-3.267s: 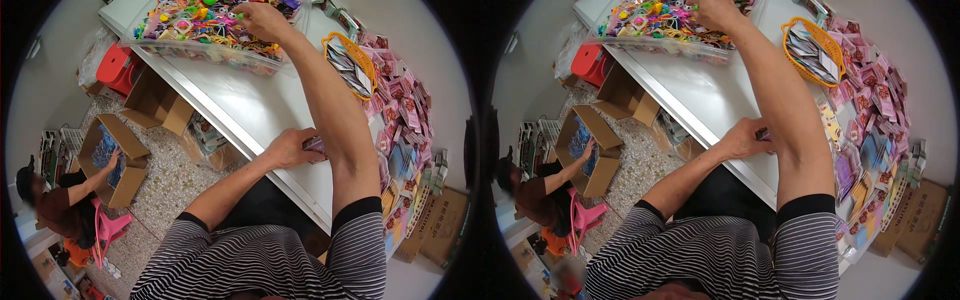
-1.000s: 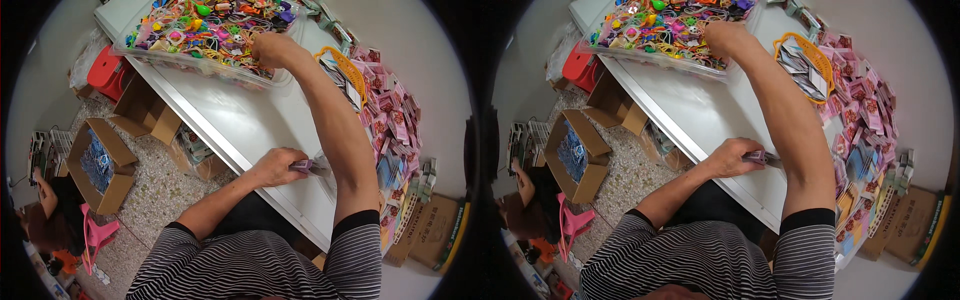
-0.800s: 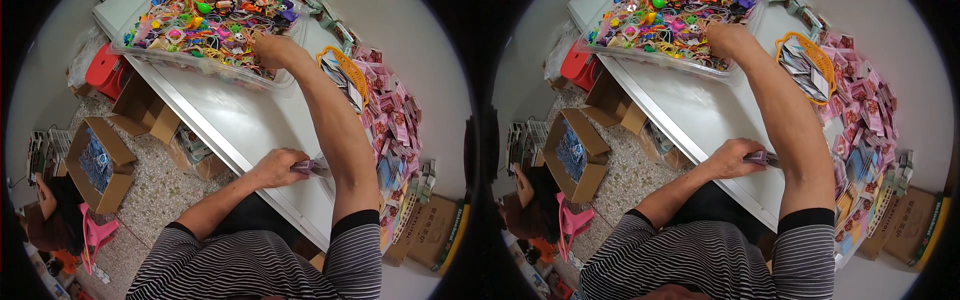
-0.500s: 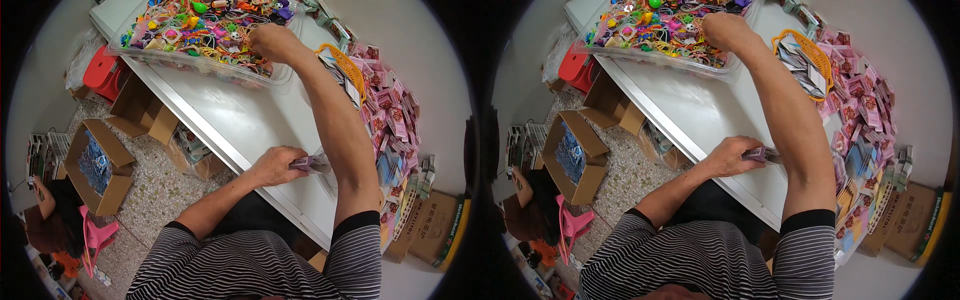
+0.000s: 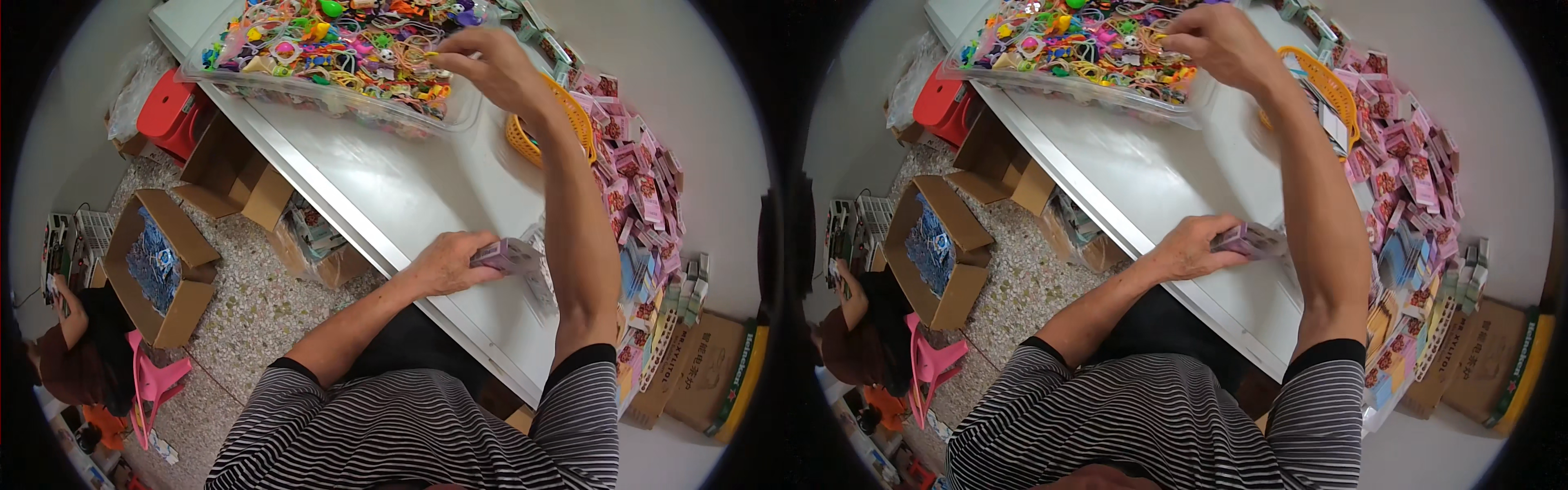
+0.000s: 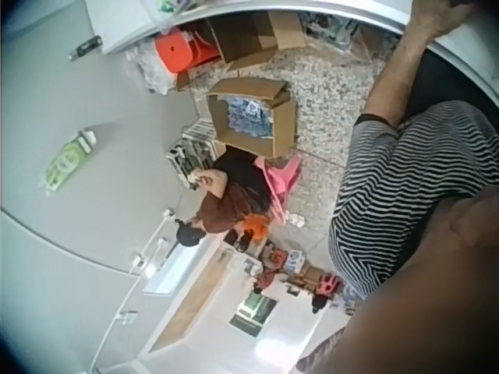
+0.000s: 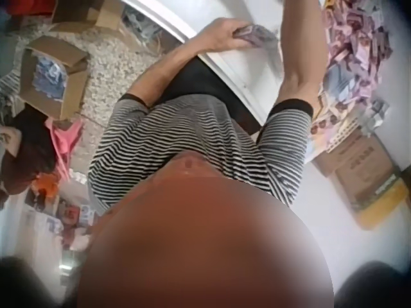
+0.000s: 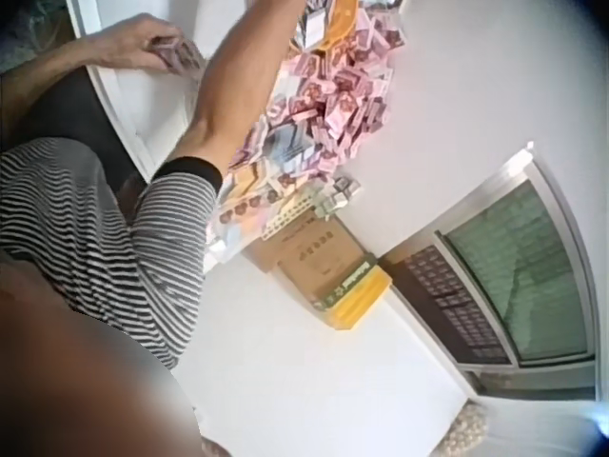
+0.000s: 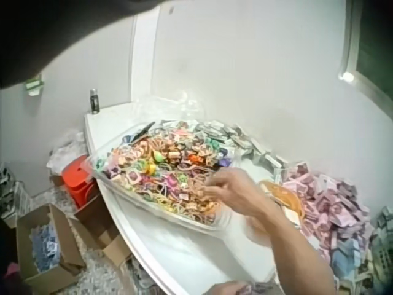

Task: Packaging small colorful items into small boxes and then organizing them into a large plastic bag.

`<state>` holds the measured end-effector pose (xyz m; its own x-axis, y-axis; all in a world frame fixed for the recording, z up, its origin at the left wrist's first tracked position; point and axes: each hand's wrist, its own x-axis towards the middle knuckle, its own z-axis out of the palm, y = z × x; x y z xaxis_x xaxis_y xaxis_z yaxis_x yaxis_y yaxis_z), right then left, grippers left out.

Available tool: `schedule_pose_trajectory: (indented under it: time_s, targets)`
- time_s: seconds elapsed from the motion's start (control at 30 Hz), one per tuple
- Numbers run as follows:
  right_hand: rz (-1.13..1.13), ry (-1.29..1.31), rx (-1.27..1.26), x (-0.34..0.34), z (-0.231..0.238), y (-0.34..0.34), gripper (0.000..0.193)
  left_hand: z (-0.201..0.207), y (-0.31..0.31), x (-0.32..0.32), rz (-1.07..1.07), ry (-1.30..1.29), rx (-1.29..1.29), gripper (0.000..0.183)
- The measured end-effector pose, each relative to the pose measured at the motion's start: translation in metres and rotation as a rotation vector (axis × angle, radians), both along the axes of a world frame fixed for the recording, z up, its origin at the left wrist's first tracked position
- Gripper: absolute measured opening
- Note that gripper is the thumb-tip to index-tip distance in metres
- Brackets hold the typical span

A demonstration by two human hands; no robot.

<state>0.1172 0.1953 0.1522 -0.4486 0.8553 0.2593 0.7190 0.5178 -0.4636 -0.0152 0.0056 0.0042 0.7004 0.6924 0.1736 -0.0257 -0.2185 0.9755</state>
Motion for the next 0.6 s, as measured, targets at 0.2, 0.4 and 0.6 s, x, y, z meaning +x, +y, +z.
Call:
schedule_pose_trajectory:
  time_s: [0.2, 0.4, 0.6]
  targets:
    - [-0.187, 0.138, 0.085, 0.048, 0.027, -0.151, 0.021, -0.002, 0.003, -0.003, 0.018, 0.038, -0.139, 0.042]
    - [-0.318, 0.098, -0.047, 0.074, -0.004, -0.251, 0.015, -0.001, -0.001, 0.002, 0.031, 0.011, -0.067, 0.038]
    - [-0.309, 0.062, -0.089, 0.077, -0.026, -0.273, 0.014, 0.004, -0.001, 0.002, -0.012, 0.094, -0.119, 0.038]
